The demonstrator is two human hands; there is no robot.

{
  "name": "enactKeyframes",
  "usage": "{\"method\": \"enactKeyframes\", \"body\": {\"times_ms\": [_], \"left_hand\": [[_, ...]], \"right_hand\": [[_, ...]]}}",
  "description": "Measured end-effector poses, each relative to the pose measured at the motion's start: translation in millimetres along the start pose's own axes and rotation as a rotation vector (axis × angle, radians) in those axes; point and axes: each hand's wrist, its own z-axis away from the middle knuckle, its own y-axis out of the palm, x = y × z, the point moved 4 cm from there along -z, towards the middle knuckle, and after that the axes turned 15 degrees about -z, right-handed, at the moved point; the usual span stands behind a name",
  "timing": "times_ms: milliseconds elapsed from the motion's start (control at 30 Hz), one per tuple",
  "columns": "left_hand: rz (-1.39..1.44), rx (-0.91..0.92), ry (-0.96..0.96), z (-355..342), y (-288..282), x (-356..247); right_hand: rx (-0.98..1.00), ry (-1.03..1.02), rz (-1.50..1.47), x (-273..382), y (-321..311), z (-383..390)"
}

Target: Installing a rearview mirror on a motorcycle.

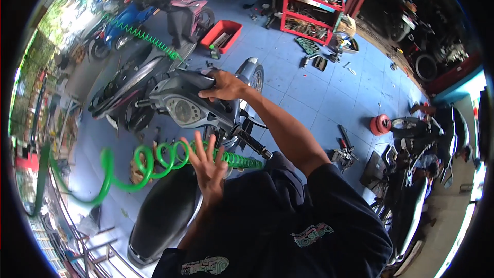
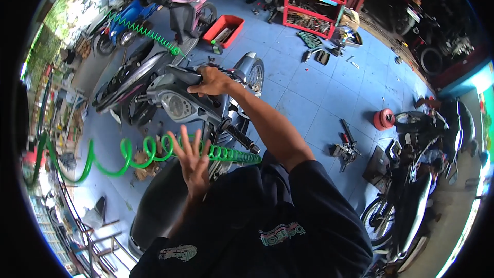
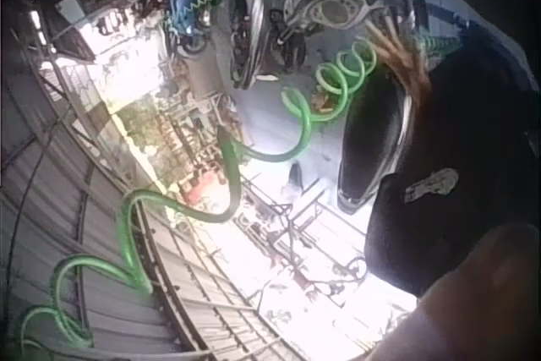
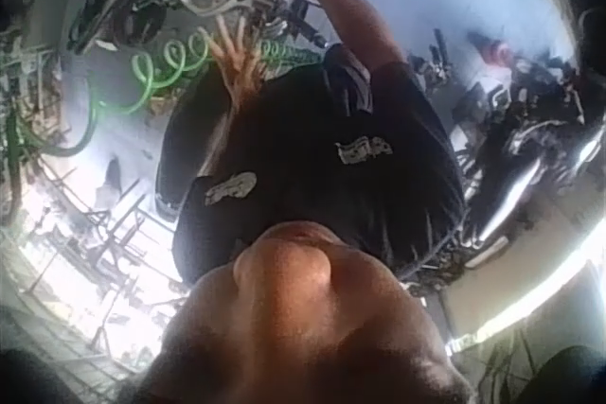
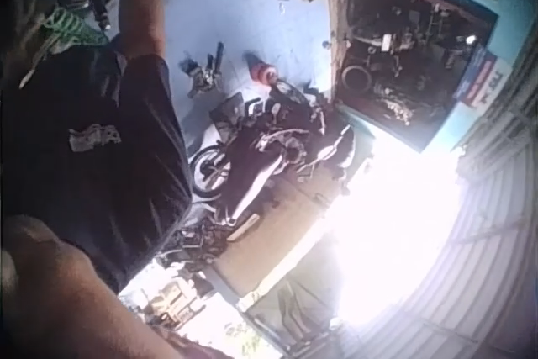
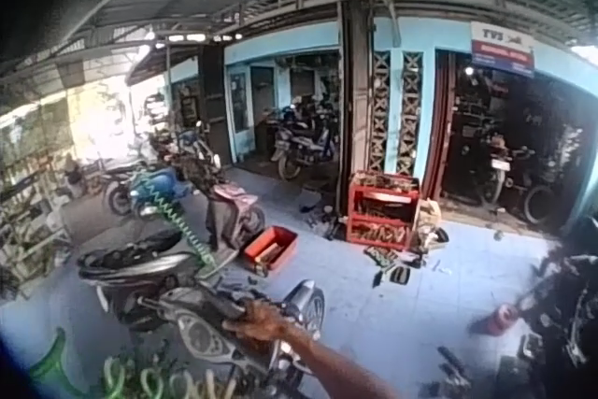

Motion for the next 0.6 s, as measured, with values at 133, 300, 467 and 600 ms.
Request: {"method": "enactKeyframes", "body": {"times_ms": [133,300,467,600], "left_hand": [[-0.206,-0.435,0.093,-20.5,4.3,-2.3],[-0.481,-0.711,-0.031,-42.1,16.1,38.3],[-1.024,-0.635,-0.121,-65.5,48.1,75.5],[-1.168,-0.703,-0.183,-69.5,59.6,89.0]], "right_hand": [[0.084,0.175,-0.391,-7.3,10.1,5.2],[0.118,0.187,-0.725,-8.2,15.8,1.5],[-0.014,0.119,-0.908,-27.4,32.2,9.1],[0.337,0.448,-0.855,-28.2,16.1,1.5]]}}
